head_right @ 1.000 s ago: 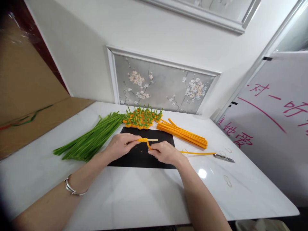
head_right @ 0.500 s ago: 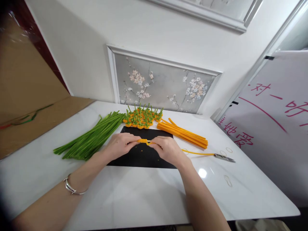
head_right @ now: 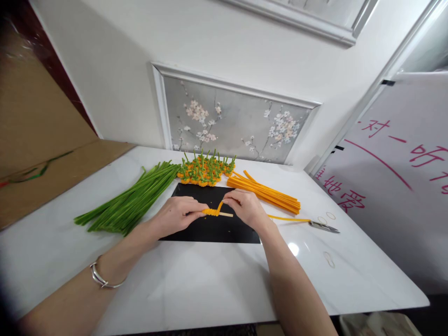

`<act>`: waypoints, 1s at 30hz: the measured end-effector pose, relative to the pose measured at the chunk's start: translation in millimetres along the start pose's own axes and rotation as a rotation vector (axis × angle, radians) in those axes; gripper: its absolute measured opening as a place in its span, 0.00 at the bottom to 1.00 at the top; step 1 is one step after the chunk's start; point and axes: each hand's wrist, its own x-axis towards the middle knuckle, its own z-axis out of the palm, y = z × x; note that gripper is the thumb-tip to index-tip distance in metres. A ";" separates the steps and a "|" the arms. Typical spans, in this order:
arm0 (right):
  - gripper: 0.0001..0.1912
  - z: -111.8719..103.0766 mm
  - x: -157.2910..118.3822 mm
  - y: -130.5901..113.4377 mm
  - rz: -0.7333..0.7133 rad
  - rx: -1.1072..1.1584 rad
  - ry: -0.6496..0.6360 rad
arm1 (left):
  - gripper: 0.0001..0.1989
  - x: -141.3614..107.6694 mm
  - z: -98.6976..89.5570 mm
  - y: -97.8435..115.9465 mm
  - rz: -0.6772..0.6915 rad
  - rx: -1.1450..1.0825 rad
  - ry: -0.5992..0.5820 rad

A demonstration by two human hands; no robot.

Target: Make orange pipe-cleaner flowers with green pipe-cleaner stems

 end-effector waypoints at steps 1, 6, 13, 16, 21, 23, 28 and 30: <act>0.09 0.9 -0.3 1.6 0.006 0.008 -0.027 | 0.11 0.1 -0.2 0.5 0.000 -0.015 0.001; 0.11 4.9 -5.5 0.4 0.039 -0.016 -0.217 | 0.11 0.4 -0.1 -0.6 -0.020 -0.067 0.045; 0.13 8.6 -12.4 -16.2 -0.018 -0.166 -0.297 | 0.11 0.4 -0.8 -8.8 -0.188 -0.054 0.173; 0.14 7.2 -14.0 -22.8 -0.036 -0.203 -0.293 | 0.11 -0.3 -1.7 -11.1 -0.237 -0.012 0.171; 0.16 3.3 -15.4 -31.3 -0.082 -0.246 -0.280 | 0.11 -1.3 -1.6 -11.8 -0.271 0.060 0.134; 0.16 1.9 -14.8 -32.7 -0.096 -0.244 -0.265 | 0.11 -1.2 -2.0 -10.2 -0.264 0.095 0.097; 0.11 -0.9 -11.1 -29.0 -0.099 -0.148 -0.169 | 0.11 -0.6 -2.6 -5.8 -0.229 0.145 0.025; 0.10 -1.6 -9.8 -25.5 -0.084 -0.111 -0.101 | 0.11 -0.8 -1.6 -5.6 -0.182 0.149 0.014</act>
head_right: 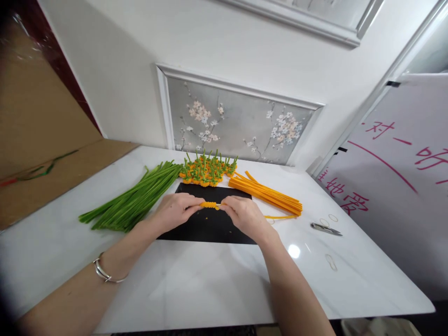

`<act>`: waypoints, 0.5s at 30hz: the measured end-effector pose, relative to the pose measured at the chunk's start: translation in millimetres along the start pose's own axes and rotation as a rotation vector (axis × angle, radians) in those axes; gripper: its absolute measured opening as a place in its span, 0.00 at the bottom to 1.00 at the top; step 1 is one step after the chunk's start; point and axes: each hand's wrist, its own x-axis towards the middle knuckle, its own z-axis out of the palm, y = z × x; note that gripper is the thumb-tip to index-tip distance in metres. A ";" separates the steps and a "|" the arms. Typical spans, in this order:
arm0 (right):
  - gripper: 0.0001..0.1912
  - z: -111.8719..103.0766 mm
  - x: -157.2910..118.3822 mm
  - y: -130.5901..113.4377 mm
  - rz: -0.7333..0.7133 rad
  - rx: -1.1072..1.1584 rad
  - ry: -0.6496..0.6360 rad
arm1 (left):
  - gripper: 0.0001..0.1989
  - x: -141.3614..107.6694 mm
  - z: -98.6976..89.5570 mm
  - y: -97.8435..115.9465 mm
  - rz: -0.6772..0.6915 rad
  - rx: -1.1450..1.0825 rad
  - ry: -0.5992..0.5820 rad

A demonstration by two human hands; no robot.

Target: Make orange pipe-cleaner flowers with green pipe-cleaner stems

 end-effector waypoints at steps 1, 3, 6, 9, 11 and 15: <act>0.09 -0.1 0.4 2.1 0.010 0.014 0.034 | 0.11 -0.1 0.7 0.0 0.031 -0.001 -0.007; 0.09 0.2 1.2 6.7 0.026 0.042 0.088 | 0.11 -0.2 1.8 0.0 0.088 -0.007 -0.032; 0.07 1.5 2.4 14.7 0.042 0.074 0.132 | 0.10 -0.4 2.5 0.5 0.142 -0.021 -0.075; 0.06 3.5 3.3 22.6 0.062 0.081 0.140 | 0.09 -0.7 3.3 0.8 0.189 -0.055 -0.095; 0.07 5.1 3.6 26.6 0.077 0.080 0.120 | 0.09 -0.9 4.3 0.8 0.210 -0.098 -0.096; 0.09 9.1 3.4 27.7 0.103 0.076 0.050 | 0.09 -0.6 5.1 2.6 0.222 -0.214 -0.087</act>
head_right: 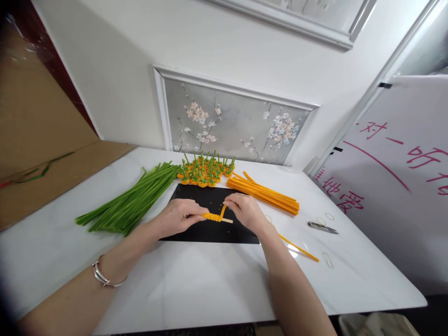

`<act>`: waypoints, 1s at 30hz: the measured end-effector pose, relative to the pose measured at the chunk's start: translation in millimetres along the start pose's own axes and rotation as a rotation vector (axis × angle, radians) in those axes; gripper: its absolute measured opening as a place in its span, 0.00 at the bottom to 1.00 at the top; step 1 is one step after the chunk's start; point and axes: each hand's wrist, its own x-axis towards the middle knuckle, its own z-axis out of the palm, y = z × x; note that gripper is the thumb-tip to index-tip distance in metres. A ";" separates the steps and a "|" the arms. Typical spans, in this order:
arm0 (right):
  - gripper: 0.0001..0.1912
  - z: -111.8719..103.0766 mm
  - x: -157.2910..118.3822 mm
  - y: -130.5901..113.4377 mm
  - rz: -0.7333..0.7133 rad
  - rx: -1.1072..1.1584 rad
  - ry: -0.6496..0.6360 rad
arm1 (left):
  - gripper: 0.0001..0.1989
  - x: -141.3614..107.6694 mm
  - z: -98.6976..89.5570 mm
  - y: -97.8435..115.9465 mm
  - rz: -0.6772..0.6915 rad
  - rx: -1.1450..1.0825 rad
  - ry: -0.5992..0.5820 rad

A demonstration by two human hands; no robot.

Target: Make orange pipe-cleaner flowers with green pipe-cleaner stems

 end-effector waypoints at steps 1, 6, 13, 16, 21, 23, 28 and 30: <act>0.10 1.1 -0.4 -1.2 -0.003 -0.002 -0.020 | 0.09 0.3 -0.2 0.9 0.001 -0.032 0.003; 0.13 5.1 -2.6 -8.9 -0.019 -0.031 -0.133 | 0.09 1.6 -3.8 5.3 -0.024 -0.158 0.021; 0.13 3.8 -2.1 -6.1 0.076 -0.096 -0.086 | 0.09 1.9 -6.7 5.9 -0.065 -0.195 0.063; 0.12 2.7 -2.4 -6.6 0.082 -0.103 -0.104 | 0.09 1.1 -4.7 3.9 -0.105 -0.196 0.105; 0.13 2.2 -5.7 -16.5 0.002 -0.076 -0.200 | 0.11 -0.5 -1.8 -2.9 -0.251 -0.151 0.246; 0.11 1.6 -7.1 -21.6 -0.045 -0.075 -0.216 | 0.10 -1.0 -2.6 -4.8 -0.296 -0.103 0.268; 0.11 -0.4 -9.3 -30.2 -0.097 -0.126 -0.184 | 0.11 -2.2 -5.5 -5.9 -0.320 -0.016 0.261; 0.12 -1.1 -9.7 -31.4 -0.111 -0.138 -0.169 | 0.11 -2.7 -5.6 -6.5 -0.314 0.000 0.243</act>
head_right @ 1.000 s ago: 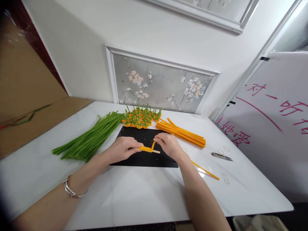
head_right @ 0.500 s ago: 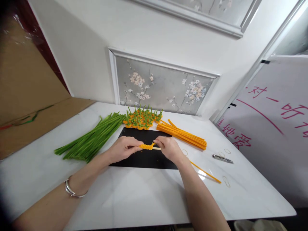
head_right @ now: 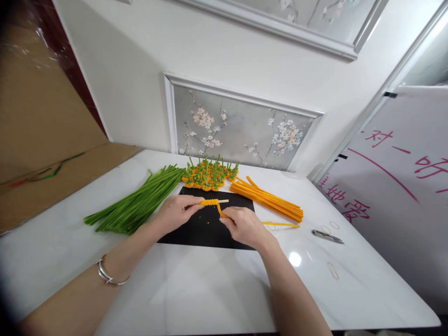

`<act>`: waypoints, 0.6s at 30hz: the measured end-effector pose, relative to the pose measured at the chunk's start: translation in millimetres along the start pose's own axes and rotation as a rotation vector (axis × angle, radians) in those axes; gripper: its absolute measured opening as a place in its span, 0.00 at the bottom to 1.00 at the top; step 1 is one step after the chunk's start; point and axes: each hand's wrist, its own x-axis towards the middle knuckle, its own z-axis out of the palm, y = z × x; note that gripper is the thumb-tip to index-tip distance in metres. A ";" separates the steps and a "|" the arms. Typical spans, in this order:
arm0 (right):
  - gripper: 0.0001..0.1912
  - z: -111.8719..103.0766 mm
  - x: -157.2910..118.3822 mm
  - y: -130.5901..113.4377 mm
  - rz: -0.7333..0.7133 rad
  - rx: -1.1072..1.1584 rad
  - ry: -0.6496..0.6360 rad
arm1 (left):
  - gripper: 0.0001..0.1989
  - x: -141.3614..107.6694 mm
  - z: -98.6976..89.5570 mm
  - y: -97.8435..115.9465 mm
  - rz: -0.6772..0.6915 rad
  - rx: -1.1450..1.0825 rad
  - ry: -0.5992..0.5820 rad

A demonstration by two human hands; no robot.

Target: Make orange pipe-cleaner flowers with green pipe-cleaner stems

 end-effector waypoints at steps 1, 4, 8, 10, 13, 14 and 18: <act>0.12 -0.4 -0.2 -0.1 -0.005 -0.004 0.009 | 0.11 -0.1 0.0 -0.4 0.005 0.005 -0.004; 0.11 -1.6 -0.3 1.0 -0.016 -0.008 0.062 | 0.11 0.0 0.2 -1.2 0.012 0.009 -0.007; 0.10 -3.6 0.8 2.6 -0.030 0.024 0.146 | 0.11 0.3 0.6 0.1 0.017 0.019 -0.041; 0.10 -4.4 1.7 2.8 -0.028 0.058 0.187 | 0.11 0.2 1.5 0.7 0.024 0.032 -0.065; 0.09 -4.7 3.9 4.4 0.001 0.093 0.251 | 0.12 -0.1 3.5 -0.1 0.056 0.033 -0.094; 0.08 -4.6 4.9 5.4 0.013 0.102 0.273 | 0.12 -0.2 4.1 -0.6 0.076 0.026 -0.101; 0.05 -3.6 9.5 11.6 0.056 0.151 0.339 | 0.11 -0.1 4.8 -0.8 0.154 -0.005 -0.131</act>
